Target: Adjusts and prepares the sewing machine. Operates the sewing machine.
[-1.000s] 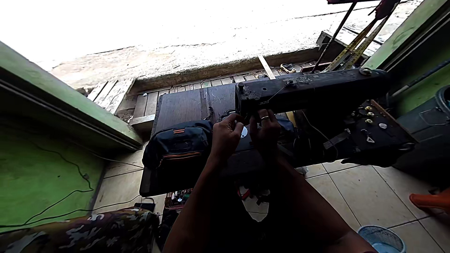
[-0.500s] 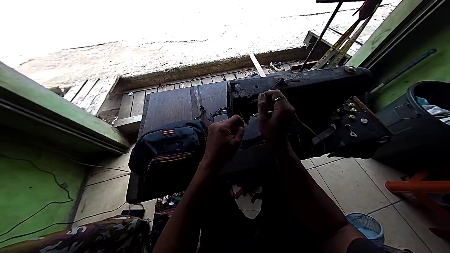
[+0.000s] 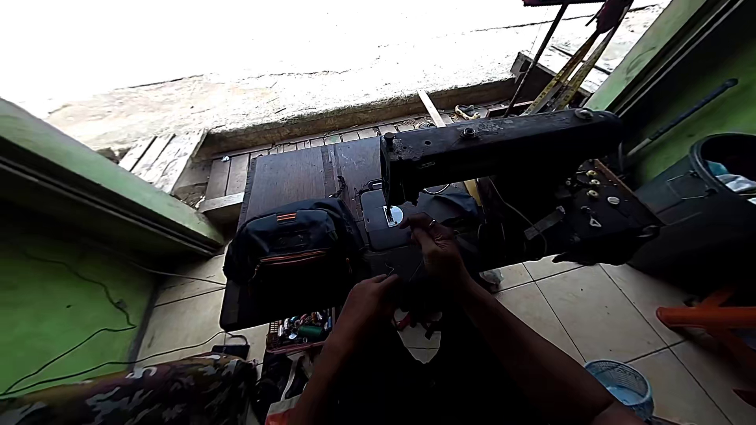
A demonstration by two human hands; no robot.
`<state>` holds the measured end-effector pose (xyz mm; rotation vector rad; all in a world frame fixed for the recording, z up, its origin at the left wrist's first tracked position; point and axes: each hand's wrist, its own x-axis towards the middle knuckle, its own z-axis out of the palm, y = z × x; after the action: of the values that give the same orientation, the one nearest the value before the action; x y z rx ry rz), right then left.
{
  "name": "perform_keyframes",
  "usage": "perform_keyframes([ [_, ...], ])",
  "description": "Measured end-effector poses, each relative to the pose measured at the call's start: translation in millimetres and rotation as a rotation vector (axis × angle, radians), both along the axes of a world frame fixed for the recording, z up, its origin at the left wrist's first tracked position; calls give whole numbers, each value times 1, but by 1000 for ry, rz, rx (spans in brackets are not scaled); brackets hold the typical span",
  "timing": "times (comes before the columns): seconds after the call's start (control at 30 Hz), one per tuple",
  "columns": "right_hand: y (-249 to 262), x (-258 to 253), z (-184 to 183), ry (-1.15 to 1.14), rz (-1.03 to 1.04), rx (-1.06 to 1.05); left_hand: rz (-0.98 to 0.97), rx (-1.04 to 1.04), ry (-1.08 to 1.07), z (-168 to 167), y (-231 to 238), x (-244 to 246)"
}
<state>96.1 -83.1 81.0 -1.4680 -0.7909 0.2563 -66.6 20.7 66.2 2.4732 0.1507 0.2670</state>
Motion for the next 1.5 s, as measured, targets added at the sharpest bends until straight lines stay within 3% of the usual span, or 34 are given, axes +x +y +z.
perform_keyframes([
  [0.07,-3,7,-6,-345,-120,-47,131,-116,-92,6,22,13],
  [0.17,0,7,0,-631,-138,-178,305,-357,-58,32,40,47],
  [0.3,4,-8,-1,-812,-76,-224,207,-827,-108,69,42,84],
  [0.4,0,2,6,-711,-125,-90,199,-931,-166,83,40,87],
  [0.5,17,29,10,-692,-352,-5,259,-755,-138,82,44,81],
  [0.6,33,41,18,-610,-387,-22,314,-564,-124,82,46,78],
  [0.83,48,39,18,-566,-545,-17,305,-400,-185,92,44,85],
  [1.13,45,34,22,-565,-483,-66,129,71,-428,66,41,70],
  [1.27,41,33,28,-536,-418,-96,104,105,-439,60,36,58],
  [1.4,39,36,25,-514,-384,-113,-63,106,-421,47,25,48],
  [1.5,37,38,24,-520,-359,-127,-78,237,-391,38,15,37],
])
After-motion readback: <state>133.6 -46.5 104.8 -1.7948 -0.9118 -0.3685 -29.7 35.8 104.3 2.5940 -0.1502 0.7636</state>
